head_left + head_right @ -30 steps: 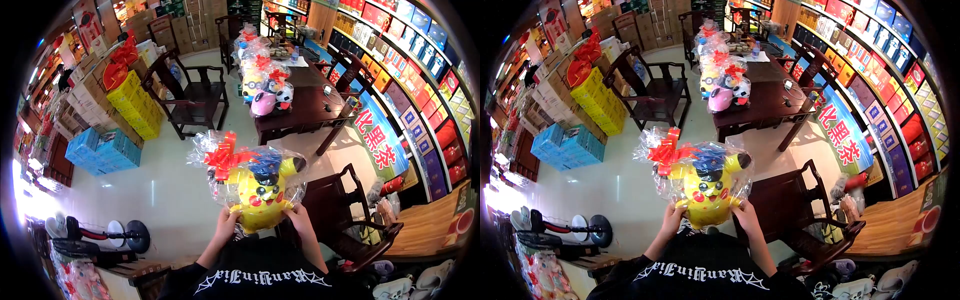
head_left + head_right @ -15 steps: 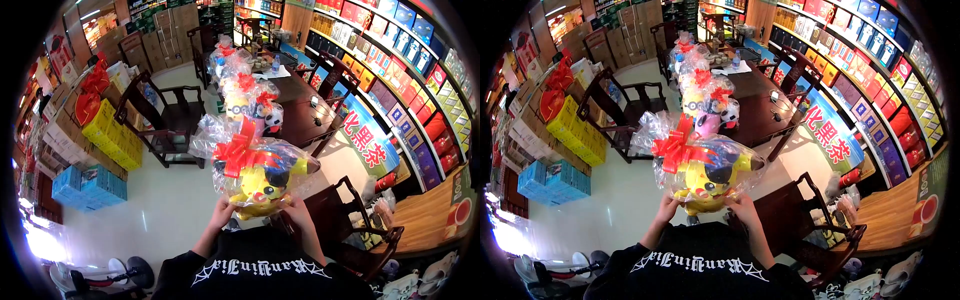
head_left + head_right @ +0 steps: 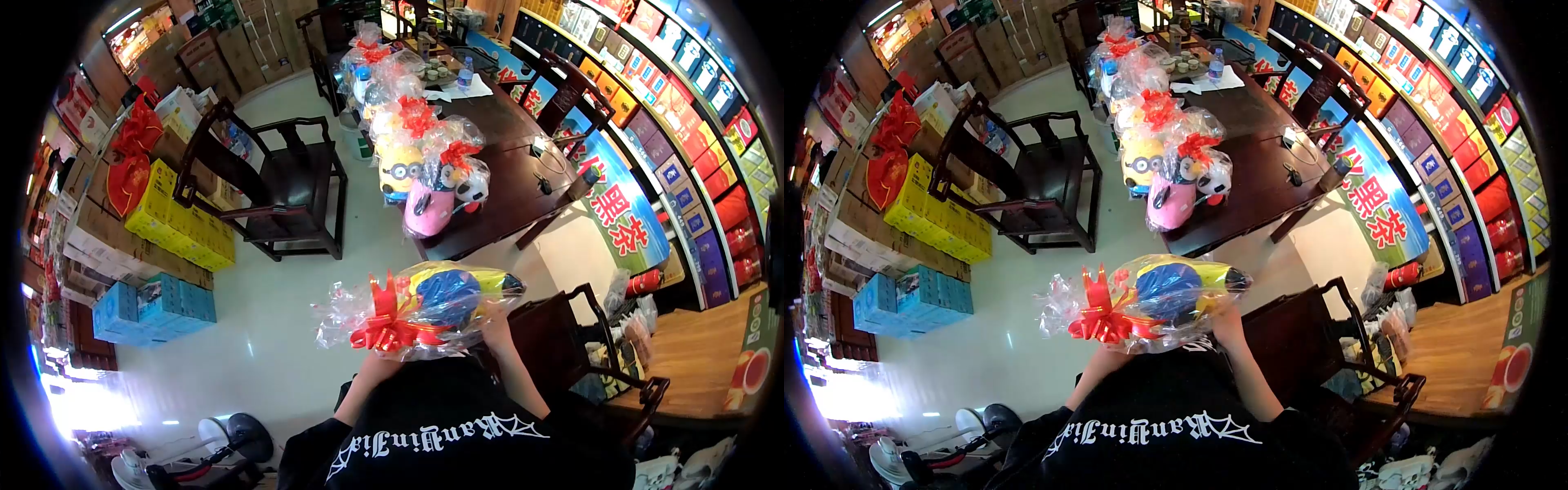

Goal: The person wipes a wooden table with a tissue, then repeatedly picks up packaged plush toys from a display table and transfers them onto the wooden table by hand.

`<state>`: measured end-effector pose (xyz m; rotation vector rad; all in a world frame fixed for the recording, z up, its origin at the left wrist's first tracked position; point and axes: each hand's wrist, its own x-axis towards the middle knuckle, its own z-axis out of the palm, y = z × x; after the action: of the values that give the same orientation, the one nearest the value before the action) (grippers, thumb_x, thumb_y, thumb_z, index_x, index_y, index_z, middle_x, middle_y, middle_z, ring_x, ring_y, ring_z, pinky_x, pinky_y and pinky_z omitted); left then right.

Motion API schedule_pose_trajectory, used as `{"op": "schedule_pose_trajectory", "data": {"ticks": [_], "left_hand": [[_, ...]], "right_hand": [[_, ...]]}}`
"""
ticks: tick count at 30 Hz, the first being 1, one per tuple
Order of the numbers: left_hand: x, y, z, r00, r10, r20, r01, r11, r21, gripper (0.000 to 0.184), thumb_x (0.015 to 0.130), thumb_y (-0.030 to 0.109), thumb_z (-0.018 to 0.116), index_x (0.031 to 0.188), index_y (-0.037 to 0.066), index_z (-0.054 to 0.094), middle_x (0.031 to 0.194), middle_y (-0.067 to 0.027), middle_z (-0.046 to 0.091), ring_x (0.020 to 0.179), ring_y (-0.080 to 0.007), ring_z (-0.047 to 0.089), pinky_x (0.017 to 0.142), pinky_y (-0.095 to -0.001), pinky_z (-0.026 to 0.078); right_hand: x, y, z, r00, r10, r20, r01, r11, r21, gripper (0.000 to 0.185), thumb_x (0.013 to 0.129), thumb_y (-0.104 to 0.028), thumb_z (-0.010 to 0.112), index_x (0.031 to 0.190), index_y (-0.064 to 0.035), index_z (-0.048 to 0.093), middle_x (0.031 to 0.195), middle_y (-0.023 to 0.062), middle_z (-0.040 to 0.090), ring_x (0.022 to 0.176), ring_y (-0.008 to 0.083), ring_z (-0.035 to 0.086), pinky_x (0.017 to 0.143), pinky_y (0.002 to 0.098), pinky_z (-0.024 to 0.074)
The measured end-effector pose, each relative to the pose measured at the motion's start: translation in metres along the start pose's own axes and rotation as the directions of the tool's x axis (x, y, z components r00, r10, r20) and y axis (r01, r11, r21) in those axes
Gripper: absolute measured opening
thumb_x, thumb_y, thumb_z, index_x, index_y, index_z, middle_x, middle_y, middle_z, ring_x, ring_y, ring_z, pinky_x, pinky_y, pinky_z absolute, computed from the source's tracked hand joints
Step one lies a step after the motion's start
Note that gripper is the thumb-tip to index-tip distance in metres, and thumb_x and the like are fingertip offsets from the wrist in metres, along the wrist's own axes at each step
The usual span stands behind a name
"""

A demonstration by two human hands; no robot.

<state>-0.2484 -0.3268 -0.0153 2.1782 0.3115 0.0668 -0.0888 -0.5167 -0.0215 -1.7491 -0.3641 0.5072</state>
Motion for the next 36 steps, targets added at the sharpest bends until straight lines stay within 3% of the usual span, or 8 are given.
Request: {"op": "schedule_pose_trajectory", "data": {"ticks": [5, 8, 17, 23, 26, 29, 32, 36], "left_hand": [[0.065, -0.001, 0.008, 0.986, -0.148, 0.082, 0.148, 0.989, 0.004, 0.032, 0.079, 0.025, 0.061, 0.104, 0.006, 0.054, 0.103, -0.0118, 0.058, 0.099, -0.0280, 0.054, 0.082, -0.0376, 0.044], [0.119, -0.021, 0.028, 0.993, -0.121, -0.014, 0.120, 0.989, -0.083, 0.044, 0.076, 0.036, 0.064, 0.107, 0.007, 0.054, 0.107, -0.0129, 0.057, 0.102, -0.0279, 0.053, 0.084, -0.0371, 0.043], [0.228, -0.064, 0.066, 0.956, -0.268, 0.123, 0.276, 0.960, -0.047, 0.057, 0.071, 0.040, 0.066, 0.115, 0.007, 0.051, 0.104, -0.0167, 0.056, 0.099, -0.0300, 0.053, 0.085, -0.0380, 0.041], [0.252, -0.086, 0.098, 0.993, -0.058, -0.106, 0.041, 0.987, -0.152, 0.047, 0.078, 0.035, 0.059, 0.116, 0.009, 0.049, 0.113, -0.0136, 0.050, 0.107, -0.0300, 0.046, 0.089, -0.0383, 0.038], [0.252, -0.122, 0.118, 0.987, -0.041, -0.157, 0.034, 0.998, -0.044, 0.029, 0.081, 0.029, 0.058, 0.099, 0.006, 0.056, 0.101, -0.0097, 0.057, 0.095, -0.0239, 0.054, 0.079, -0.0382, 0.043], [0.250, -0.095, 0.108, 0.870, -0.486, -0.087, 0.321, 0.690, -0.649, 0.021, 0.078, 0.023, 0.064, 0.089, 0.006, 0.059, 0.084, -0.0038, 0.061, 0.078, -0.0168, 0.058, 0.067, -0.0327, 0.046], [0.253, -0.109, 0.103, 0.896, -0.392, -0.208, 0.239, 0.821, -0.518, 0.022, 0.071, 0.020, 0.070, 0.085, 0.007, 0.060, 0.074, 0.0005, 0.061, 0.067, -0.0106, 0.056, 0.059, -0.0280, 0.046], [0.257, -0.162, 0.108, 0.968, -0.235, -0.084, 0.214, 0.955, -0.204, 0.041, 0.068, 0.039, 0.070, 0.091, 0.007, 0.061, 0.086, -0.0061, 0.064, 0.078, -0.0182, 0.059, 0.071, -0.0348, 0.046]], "right_hand": [[0.068, 0.016, -0.019, 0.990, -0.107, 0.095, 0.104, 0.994, 0.036, 0.029, 0.088, -0.017, 0.044, 0.113, -0.0021, 0.046, 0.112, 0.0100, 0.045, 0.099, 0.0209, 0.048, 0.081, 0.0316, 0.0429], [0.112, 0.025, -0.039, 0.985, 0.152, 0.075, -0.170, 0.881, 0.441, 0.038, 0.078, 0.000, 0.053, 0.115, -0.0005, 0.047, 0.105, 0.0065, 0.054, 0.093, 0.0156, 0.053, 0.080, 0.0293, 0.0435], [0.236, 0.095, -0.090, 0.958, 0.090, 0.274, -0.191, 0.910, 0.368, 0.052, 0.075, 0.004, 0.055, 0.123, -0.0012, 0.036, 0.115, 0.0075, 0.048, 0.104, 0.0149, 0.048, 0.086, 0.0286, 0.0419], [0.263, 0.134, -0.090, 0.865, 0.189, 0.465, -0.338, 0.904, 0.263, 0.061, 0.073, 0.008, 0.048, 0.131, -0.0047, 0.031, 0.122, 0.0073, 0.046, 0.113, 0.0170, 0.043, 0.098, 0.0316, 0.0316], [0.259, 0.108, -0.095, 0.843, 0.231, 0.486, -0.524, 0.552, 0.648, 0.059, 0.075, 0.003, 0.051, 0.130, -0.0017, 0.029, 0.123, 0.0094, 0.044, 0.109, 0.0209, 0.046, 0.093, 0.0313, 0.0360], [0.267, 0.125, -0.098, 0.809, 0.353, 0.471, -0.580, 0.612, 0.538, 0.061, 0.076, -0.002, 0.055, 0.130, -0.0023, 0.027, 0.123, 0.0094, 0.044, 0.111, 0.0188, 0.044, 0.094, 0.0314, 0.0356], [0.280, 0.114, -0.102, 0.889, 0.236, 0.394, -0.312, 0.940, 0.140, 0.063, 0.076, -0.009, 0.060, 0.129, -0.0026, 0.027, 0.122, 0.0082, 0.044, 0.110, 0.0159, 0.044, 0.093, 0.0315, 0.0361], [0.300, 0.087, -0.130, 0.792, 0.323, 0.519, -0.331, 0.940, -0.080, 0.068, 0.075, -0.015, 0.064, 0.129, -0.0045, 0.024, 0.113, 0.0087, 0.050, 0.099, 0.0148, 0.050, 0.085, 0.0296, 0.0425]]}}
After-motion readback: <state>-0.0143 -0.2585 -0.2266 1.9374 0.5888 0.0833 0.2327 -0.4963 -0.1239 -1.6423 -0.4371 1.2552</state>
